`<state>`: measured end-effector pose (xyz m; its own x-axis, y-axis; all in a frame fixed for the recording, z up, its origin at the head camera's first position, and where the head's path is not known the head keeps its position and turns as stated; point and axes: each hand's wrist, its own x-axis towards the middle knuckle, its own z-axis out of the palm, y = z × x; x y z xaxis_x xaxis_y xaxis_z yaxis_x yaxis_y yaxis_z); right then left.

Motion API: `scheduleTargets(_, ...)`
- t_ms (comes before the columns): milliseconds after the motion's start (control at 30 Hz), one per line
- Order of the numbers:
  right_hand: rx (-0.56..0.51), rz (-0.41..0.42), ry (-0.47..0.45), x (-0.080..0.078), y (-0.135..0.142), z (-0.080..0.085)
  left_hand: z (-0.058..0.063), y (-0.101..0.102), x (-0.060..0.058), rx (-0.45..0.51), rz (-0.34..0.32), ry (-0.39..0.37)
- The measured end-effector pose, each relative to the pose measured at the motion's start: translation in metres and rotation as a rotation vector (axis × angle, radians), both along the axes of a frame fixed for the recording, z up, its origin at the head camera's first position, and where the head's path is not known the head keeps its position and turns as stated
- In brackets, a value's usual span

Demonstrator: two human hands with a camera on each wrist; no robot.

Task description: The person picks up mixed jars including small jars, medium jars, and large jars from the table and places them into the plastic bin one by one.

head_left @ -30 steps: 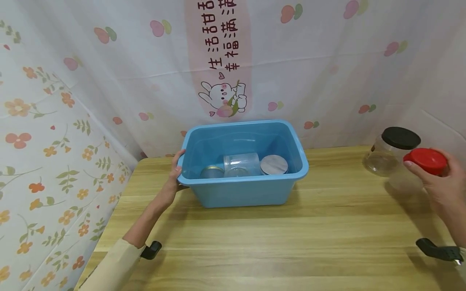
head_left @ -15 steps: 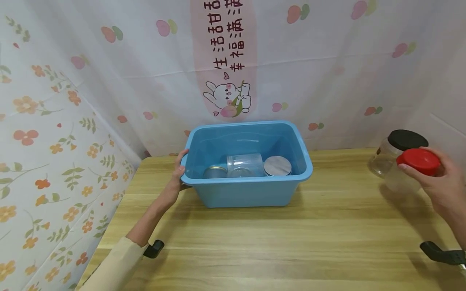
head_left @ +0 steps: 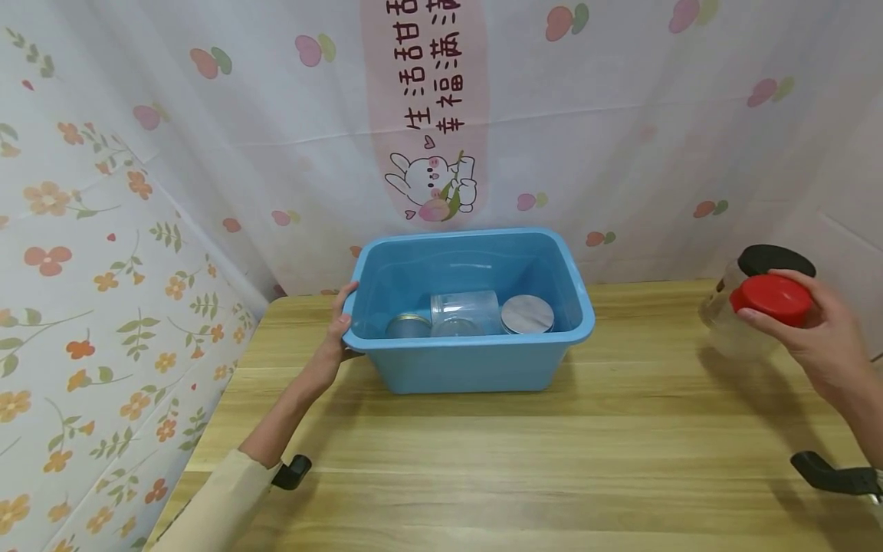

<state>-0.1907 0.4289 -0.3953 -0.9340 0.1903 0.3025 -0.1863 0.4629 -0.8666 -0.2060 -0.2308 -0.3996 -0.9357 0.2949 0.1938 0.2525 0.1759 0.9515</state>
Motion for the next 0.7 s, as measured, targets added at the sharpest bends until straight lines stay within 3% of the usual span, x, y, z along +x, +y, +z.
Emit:
scheduleTargets(333,-0.067,0.066,0.042,-0.005,-0.006,0.008,-0.001,0.000,-0.001,0.013,-0.015,0.006)
scheduleTargets(600,-0.030,0.073,0.042,-0.012,-0.013,0.013,-0.003,0.000,-0.001,0.016,-0.014,0.011)
scheduleTargets(700,-0.109,0.104,0.039,-0.015,-0.018,0.016,-0.002,-0.001,-0.001,0.013,-0.016,0.015)
